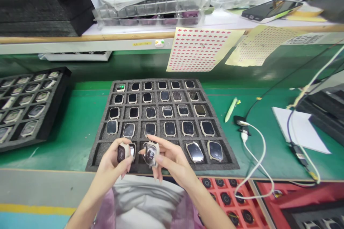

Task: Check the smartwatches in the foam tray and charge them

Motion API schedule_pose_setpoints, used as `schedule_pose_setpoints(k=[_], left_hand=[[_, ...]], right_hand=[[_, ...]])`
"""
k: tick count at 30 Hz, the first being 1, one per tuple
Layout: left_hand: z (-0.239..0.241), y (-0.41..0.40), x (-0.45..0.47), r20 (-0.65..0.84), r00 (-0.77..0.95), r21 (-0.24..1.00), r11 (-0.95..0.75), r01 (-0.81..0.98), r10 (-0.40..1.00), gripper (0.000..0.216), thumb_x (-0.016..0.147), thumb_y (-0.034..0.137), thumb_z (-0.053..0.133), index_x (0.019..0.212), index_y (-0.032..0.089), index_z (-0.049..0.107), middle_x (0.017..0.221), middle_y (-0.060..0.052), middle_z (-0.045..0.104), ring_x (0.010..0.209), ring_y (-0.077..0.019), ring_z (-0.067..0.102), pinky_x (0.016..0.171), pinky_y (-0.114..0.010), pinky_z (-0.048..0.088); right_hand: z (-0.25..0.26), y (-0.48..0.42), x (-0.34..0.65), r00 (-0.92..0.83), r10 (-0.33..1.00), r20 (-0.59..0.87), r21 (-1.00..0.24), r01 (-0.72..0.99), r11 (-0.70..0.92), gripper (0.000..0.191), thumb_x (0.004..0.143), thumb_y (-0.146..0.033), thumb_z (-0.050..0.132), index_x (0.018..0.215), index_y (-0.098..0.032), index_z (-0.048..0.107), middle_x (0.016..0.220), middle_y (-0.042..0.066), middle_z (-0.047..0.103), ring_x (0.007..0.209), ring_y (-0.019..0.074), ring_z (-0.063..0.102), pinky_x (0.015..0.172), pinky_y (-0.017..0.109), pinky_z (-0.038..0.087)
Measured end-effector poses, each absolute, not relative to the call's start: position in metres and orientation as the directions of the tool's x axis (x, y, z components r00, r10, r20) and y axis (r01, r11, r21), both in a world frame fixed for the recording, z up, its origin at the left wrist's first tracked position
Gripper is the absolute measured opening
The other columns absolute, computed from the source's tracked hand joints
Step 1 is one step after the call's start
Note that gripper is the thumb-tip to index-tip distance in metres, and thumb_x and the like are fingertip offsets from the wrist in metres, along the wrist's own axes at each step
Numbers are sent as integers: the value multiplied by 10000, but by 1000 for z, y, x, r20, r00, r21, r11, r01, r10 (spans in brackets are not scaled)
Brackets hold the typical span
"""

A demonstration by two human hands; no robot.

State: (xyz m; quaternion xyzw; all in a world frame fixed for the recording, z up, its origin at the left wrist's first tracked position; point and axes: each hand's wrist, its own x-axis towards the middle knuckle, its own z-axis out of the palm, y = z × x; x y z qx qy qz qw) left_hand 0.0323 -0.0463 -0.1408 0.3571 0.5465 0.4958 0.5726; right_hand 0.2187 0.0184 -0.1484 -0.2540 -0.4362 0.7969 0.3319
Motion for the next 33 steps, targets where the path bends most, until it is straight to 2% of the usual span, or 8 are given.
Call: schedule_pose_setpoints(k=[5,8,10,14,23,26,30,33], left_hand=[[-138,-46,28,-182,19,924,177,-340,983,415,835,235,577,1213,219,407,905,-45,559,763,-166,557,582,-255,501],[-138,-47,26,-171,66,897,183,-401,983,397,859,244,531,1240,216,422,1052,-98,569,913,-224,575,663,-314,526],[-138,-47,25,-197,77,882,212,-422,977,392,861,237,516,1244,212,439,1070,-104,585,949,-239,585,718,-340,525],[-140,-47,27,-242,80,861,252,-443,967,393,851,229,517,1240,207,464,1059,-101,607,952,-246,600,727,-342,527],[-149,-48,28,-216,86,878,232,-419,972,362,872,219,488,1233,210,471,1039,-83,611,953,-236,596,718,-322,532],[-147,-49,29,-211,100,890,234,-392,972,351,884,210,472,1235,204,456,1047,-90,605,967,-235,591,732,-323,531],[-141,-47,31,-199,99,909,221,-352,975,350,876,233,502,1221,206,452,1024,-81,595,909,-215,599,716,-312,534],[-140,-47,34,-199,31,936,199,-291,980,387,827,236,591,1189,221,456,923,-41,579,786,-172,592,601,-244,508]], right_hand=[[-144,26,224,-701,705,-110,-887,-250,-388,459,856,-318,634,1286,-204,523,1147,147,605,526,101,577,411,195,454],[-145,27,227,-694,709,-124,-903,-217,-370,466,853,-288,643,1295,-218,513,1109,112,614,557,97,573,446,188,446],[-146,26,228,-674,726,-136,-914,-198,-355,509,859,-266,637,1338,-235,468,1053,91,632,558,101,574,460,195,440],[-148,21,226,-641,755,-135,-935,-169,-310,561,874,-267,615,1393,-234,402,1025,93,650,536,118,585,442,219,422],[-149,17,223,-590,798,-124,-954,-151,-260,464,884,-233,589,1335,-214,483,846,48,672,504,113,589,432,200,401],[-148,16,222,-577,809,-110,-957,-159,-243,438,878,-252,610,1303,-210,511,878,56,677,471,98,575,408,189,384],[-145,13,220,-530,841,-112,-965,-144,-219,413,875,-253,624,1272,-190,534,783,29,661,439,83,545,391,178,376],[-145,12,221,-582,806,-104,-958,-159,-238,490,898,-257,592,1361,-216,439,919,58,664,535,105,599,436,187,453]])
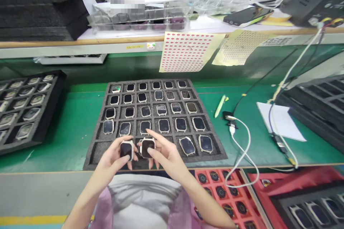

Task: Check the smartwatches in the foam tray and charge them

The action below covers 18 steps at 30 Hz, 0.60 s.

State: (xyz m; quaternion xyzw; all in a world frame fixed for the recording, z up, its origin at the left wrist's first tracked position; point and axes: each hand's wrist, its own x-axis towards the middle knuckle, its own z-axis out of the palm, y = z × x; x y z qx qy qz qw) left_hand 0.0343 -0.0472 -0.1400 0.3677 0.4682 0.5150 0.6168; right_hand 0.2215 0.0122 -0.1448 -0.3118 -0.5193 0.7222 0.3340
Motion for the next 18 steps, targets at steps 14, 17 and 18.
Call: schedule_pose_setpoints(k=[14,17,18], left_hand=[[-142,-39,41,-240,-61,971,241,8,969,263,784,143,546,1022,202,454,574,95,405,448,-65,386,449,-168,355],[-141,-35,44,-232,-43,972,231,-35,972,279,803,162,551,1055,204,438,592,88,441,436,-56,364,427,-160,315],[-140,-35,45,-230,-39,973,228,-46,972,290,807,168,555,1068,203,435,601,84,453,441,-56,363,428,-160,311]], right_hand=[[-157,24,228,-661,750,0,-891,-340,-300,274,839,-184,676,1108,-175,623,759,43,659,533,164,663,458,235,546],[-157,24,228,-661,750,-14,-877,-351,-327,345,852,-199,664,1188,-169,588,655,37,667,522,168,661,472,241,556],[-156,24,227,-664,747,-21,-873,-351,-337,357,856,-199,658,1203,-167,581,634,37,666,525,171,664,472,239,557]])
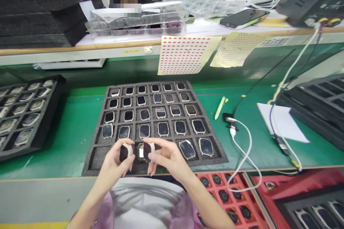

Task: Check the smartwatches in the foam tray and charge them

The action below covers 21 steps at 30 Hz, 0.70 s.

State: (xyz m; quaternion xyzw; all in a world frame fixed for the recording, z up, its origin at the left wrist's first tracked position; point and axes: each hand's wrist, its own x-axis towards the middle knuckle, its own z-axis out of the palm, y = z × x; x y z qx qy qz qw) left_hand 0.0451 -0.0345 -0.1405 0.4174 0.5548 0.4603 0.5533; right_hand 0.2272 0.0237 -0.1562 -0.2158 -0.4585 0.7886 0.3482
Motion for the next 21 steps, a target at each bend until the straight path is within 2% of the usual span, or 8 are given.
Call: schedule_pose_setpoints(k=[5,9,14,18,21], left_hand=[[-143,-35,47,-212,-35,977,210,-45,977,296,806,173,557,1078,196,443,625,74,454,472,-67,383,456,-173,330],[-147,-38,45,-195,-19,980,195,24,981,263,782,140,551,1025,200,473,676,62,442,512,-74,378,482,-181,338],[-147,-38,44,-203,-11,979,203,20,979,267,803,136,508,1050,211,443,705,62,432,509,-76,358,490,-192,326],[-148,-38,43,-163,-24,981,165,107,986,262,769,82,512,991,213,464,747,50,447,616,-92,403,580,-195,348],[-148,-39,43,-195,-10,977,196,82,981,281,771,83,507,1013,217,455,728,54,441,588,-92,395,557,-196,345]], right_hand=[[-156,23,226,-638,769,-47,-861,-364,-355,347,825,-179,685,1165,-171,618,702,43,675,531,163,667,433,200,534],[-160,22,228,-657,752,-55,-868,-341,-362,328,837,-177,673,1161,-152,628,628,43,674,496,164,660,431,204,528],[-162,20,230,-655,753,-54,-875,-332,-352,363,829,-183,685,1184,-155,617,640,47,680,511,177,667,460,237,541],[-161,20,230,-648,759,-66,-878,-324,-353,345,828,-193,683,1167,-155,629,627,37,667,486,171,654,438,233,531],[-160,20,230,-655,753,-66,-881,-316,-352,344,831,-200,680,1170,-163,628,629,26,657,485,166,653,450,233,532]])
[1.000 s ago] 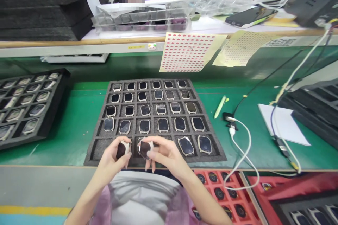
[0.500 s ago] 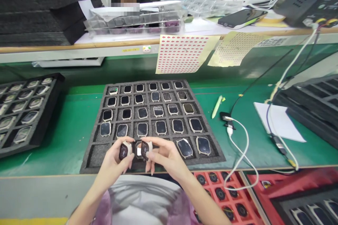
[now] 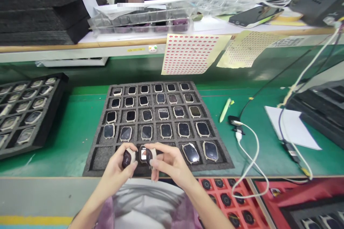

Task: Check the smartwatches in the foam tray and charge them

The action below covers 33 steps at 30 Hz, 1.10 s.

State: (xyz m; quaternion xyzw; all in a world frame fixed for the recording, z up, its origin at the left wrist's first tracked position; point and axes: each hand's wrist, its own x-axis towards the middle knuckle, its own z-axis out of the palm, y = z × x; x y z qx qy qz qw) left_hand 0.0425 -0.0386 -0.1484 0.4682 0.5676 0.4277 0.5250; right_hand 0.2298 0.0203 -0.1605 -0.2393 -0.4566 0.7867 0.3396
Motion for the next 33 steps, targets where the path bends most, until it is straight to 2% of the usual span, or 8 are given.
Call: schedule_pose_setpoints(k=[4,8,13,18,22,26,30,33], left_hand=[[-146,-39,42,-220,6,974,219,62,976,254,775,102,515,996,213,456,715,56,424,537,-83,362,501,-191,330],[-144,-39,42,-222,29,974,220,52,975,266,788,112,510,1022,215,437,751,48,431,552,-84,370,508,-190,339],[-143,-38,42,-224,8,973,224,64,974,230,784,124,525,986,204,451,745,46,415,546,-84,340,490,-190,308],[-140,-38,42,-203,-2,977,202,74,979,235,795,118,517,1003,202,443,733,42,422,603,-104,387,557,-209,337],[-140,-38,42,-208,-21,975,209,77,978,244,788,114,522,1002,209,452,743,42,433,611,-104,394,562,-207,337],[-142,-38,42,-188,-42,978,191,85,981,274,764,107,544,1011,207,479,775,30,478,653,-115,435,594,-212,360],[-141,-39,41,-184,-36,978,187,92,982,282,777,116,525,1038,207,468,796,25,478,680,-124,452,614,-219,371],[-140,-39,41,-159,-49,980,164,111,986,274,765,121,545,1020,202,489,807,22,489,698,-130,463,643,-225,382]], right_hand=[[-159,21,230,-683,727,-69,-891,-285,-353,329,826,-222,687,1146,-163,643,666,23,642,482,168,656,443,230,526],[-157,22,229,-679,731,-67,-901,-274,-337,339,825,-229,688,1154,-165,638,647,13,629,479,167,655,450,232,530],[-156,21,228,-666,742,-79,-908,-259,-328,339,795,-250,717,1116,-159,661,811,47,645,474,148,648,432,225,520],[-157,20,229,-665,744,-71,-908,-265,-324,347,812,-238,703,1144,-159,643,676,20,640,470,157,648,442,220,514],[-159,21,230,-675,735,-62,-907,-269,-323,328,809,-231,703,1126,-161,654,799,49,649,474,154,651,420,217,509],[-158,21,229,-680,731,-50,-905,-278,-321,335,830,-209,680,1160,-170,634,748,37,647,482,154,656,448,220,528],[-158,20,230,-669,740,-71,-910,-260,-323,330,801,-236,713,1117,-159,656,887,69,643,482,148,653,428,229,530],[-159,20,231,-665,742,-85,-912,-249,-327,358,808,-248,709,1145,-146,640,759,49,654,481,159,651,436,238,533]])
